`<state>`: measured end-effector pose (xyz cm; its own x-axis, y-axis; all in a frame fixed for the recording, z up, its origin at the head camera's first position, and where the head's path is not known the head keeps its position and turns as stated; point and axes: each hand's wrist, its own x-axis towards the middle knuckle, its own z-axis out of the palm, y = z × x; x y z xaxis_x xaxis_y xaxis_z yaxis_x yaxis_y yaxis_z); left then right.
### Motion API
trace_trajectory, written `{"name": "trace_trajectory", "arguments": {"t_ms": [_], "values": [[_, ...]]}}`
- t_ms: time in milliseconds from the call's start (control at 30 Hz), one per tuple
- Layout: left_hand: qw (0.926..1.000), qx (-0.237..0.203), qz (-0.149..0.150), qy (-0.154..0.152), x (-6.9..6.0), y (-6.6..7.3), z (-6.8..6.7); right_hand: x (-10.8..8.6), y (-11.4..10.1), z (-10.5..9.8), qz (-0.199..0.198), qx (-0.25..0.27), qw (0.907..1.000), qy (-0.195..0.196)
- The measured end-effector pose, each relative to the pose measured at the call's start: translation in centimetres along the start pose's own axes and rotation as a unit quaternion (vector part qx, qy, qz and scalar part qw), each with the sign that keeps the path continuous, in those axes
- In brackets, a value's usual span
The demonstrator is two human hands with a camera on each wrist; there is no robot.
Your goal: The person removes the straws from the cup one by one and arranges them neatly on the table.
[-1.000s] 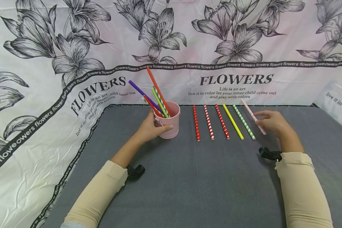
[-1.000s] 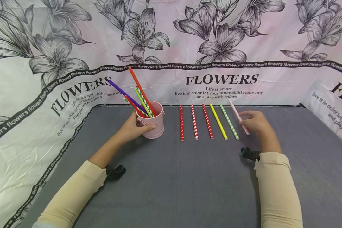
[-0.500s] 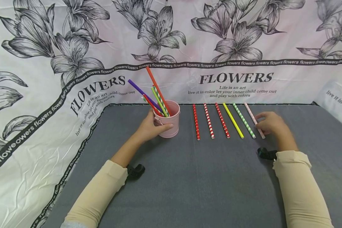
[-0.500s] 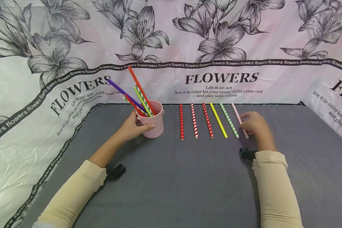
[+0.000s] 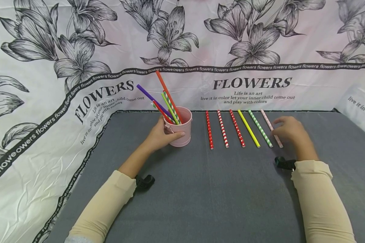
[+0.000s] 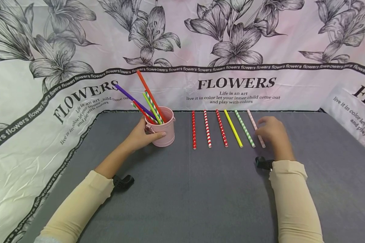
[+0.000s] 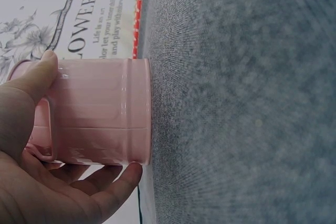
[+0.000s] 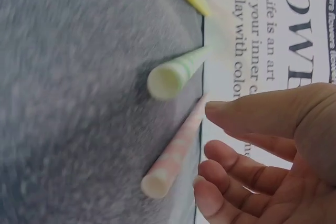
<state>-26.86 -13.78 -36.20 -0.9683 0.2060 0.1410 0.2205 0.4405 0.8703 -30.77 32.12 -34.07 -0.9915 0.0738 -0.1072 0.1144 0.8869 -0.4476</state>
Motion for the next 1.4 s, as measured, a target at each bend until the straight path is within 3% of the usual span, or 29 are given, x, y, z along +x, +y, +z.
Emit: {"name": "trace_trajectory", "arguments": {"t_ms": [100, 267, 500, 600, 733, 867, 1000, 1100, 1267, 1367, 1400], "values": [[1.0000, -0.002, 0.004, -0.001, 0.1, -0.1, 0.0, -0.2, -0.9, -0.2, -0.016, -0.016, 0.9993, 0.031], [1.0000, -0.005, 0.005, -0.002, 0.2, -0.3, 0.0, -0.8, -3.9, -0.2, -0.068, 0.004, 0.9948, 0.075], [0.9998, -0.010, 0.020, -0.001, 0.2, -0.3, -0.1, -1.8, -10.3, 0.3, -0.170, 0.052, 0.9822, 0.062], [0.9997, -0.009, 0.022, -0.001, 0.2, -0.4, -0.2, -2.4, -13.3, 0.8, -0.214, 0.095, 0.9713, 0.044], [0.9999, -0.006, 0.015, -0.001, 0.2, -0.3, -0.1, -3.3, -16.9, 1.4, -0.272, 0.159, 0.9487, 0.027], [0.9999, -0.008, 0.009, -0.001, 0.2, -0.2, 0.0, -3.5, -20.3, 2.3, -0.311, 0.185, 0.9319, 0.024], [0.9999, -0.012, 0.005, -0.001, 0.1, -0.4, -0.1, -3.3, -23.4, 3.7, -0.333, 0.186, 0.9242, 0.018], [0.9998, -0.013, 0.011, -0.006, 0.1, -0.4, -0.1, -2.9, -25.4, 5.1, -0.326, 0.165, 0.9307, 0.014], [0.9998, -0.008, 0.018, -0.008, -0.2, 0.2, -0.2, -2.7, -28.3, 7.2, -0.291, 0.068, 0.9538, 0.034], [0.9998, -0.002, 0.020, -0.005, -0.1, 0.1, -0.2, -2.9, -29.6, 8.0, -0.280, -0.003, 0.9583, 0.056], [0.9997, 0.003, 0.025, -0.001, 0.2, -0.4, -0.1, -2.8, -29.9, 8.3, -0.282, -0.020, 0.9572, 0.063]]}}
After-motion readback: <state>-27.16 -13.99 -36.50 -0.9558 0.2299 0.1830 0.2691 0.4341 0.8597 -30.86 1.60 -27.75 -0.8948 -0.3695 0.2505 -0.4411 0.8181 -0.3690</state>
